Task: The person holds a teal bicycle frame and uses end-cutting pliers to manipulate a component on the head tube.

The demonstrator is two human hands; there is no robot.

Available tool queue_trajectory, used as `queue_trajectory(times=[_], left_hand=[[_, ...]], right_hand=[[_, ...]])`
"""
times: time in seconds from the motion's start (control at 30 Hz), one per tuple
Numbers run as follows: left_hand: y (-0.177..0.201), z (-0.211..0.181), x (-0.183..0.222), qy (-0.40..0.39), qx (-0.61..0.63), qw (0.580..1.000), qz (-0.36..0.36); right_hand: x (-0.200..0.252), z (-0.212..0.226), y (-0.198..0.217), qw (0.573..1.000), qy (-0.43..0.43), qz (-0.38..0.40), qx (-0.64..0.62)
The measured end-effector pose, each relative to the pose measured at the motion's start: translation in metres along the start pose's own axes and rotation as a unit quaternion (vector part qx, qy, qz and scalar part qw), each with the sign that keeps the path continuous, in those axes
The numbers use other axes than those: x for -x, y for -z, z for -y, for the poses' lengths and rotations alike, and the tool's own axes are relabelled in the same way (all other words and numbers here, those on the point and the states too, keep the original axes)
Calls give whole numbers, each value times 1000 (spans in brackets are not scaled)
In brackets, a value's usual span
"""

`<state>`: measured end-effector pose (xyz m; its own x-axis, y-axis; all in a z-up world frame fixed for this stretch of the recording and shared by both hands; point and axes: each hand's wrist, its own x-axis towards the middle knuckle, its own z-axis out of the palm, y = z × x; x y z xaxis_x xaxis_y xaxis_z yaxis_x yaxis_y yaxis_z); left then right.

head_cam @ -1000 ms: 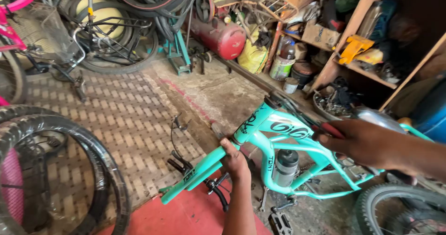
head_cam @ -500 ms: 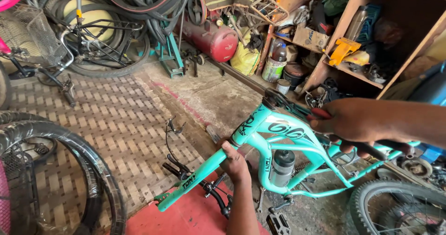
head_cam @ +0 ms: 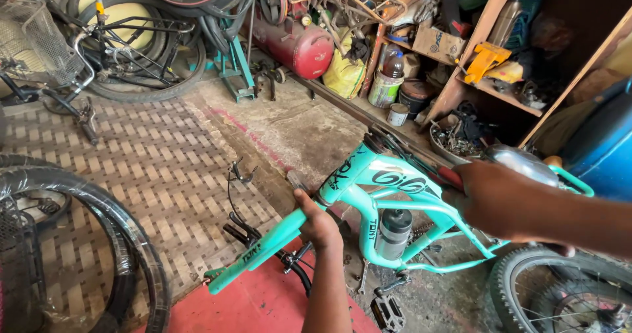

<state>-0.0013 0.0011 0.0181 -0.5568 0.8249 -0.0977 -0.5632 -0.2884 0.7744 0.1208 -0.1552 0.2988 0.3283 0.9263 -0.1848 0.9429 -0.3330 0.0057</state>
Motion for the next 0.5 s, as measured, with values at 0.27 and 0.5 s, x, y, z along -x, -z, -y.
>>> queue_trajectory(times=[0.27, 0.5], left_hand=[[6, -57, -6, 217, -14, 956, 198], [-1, -73, -20, 328, -19, 924, 198]], right_hand=[[-74, -69, -59, 959, 240, -133, -76], [-164, -85, -78, 932, 311, -160, -99]])
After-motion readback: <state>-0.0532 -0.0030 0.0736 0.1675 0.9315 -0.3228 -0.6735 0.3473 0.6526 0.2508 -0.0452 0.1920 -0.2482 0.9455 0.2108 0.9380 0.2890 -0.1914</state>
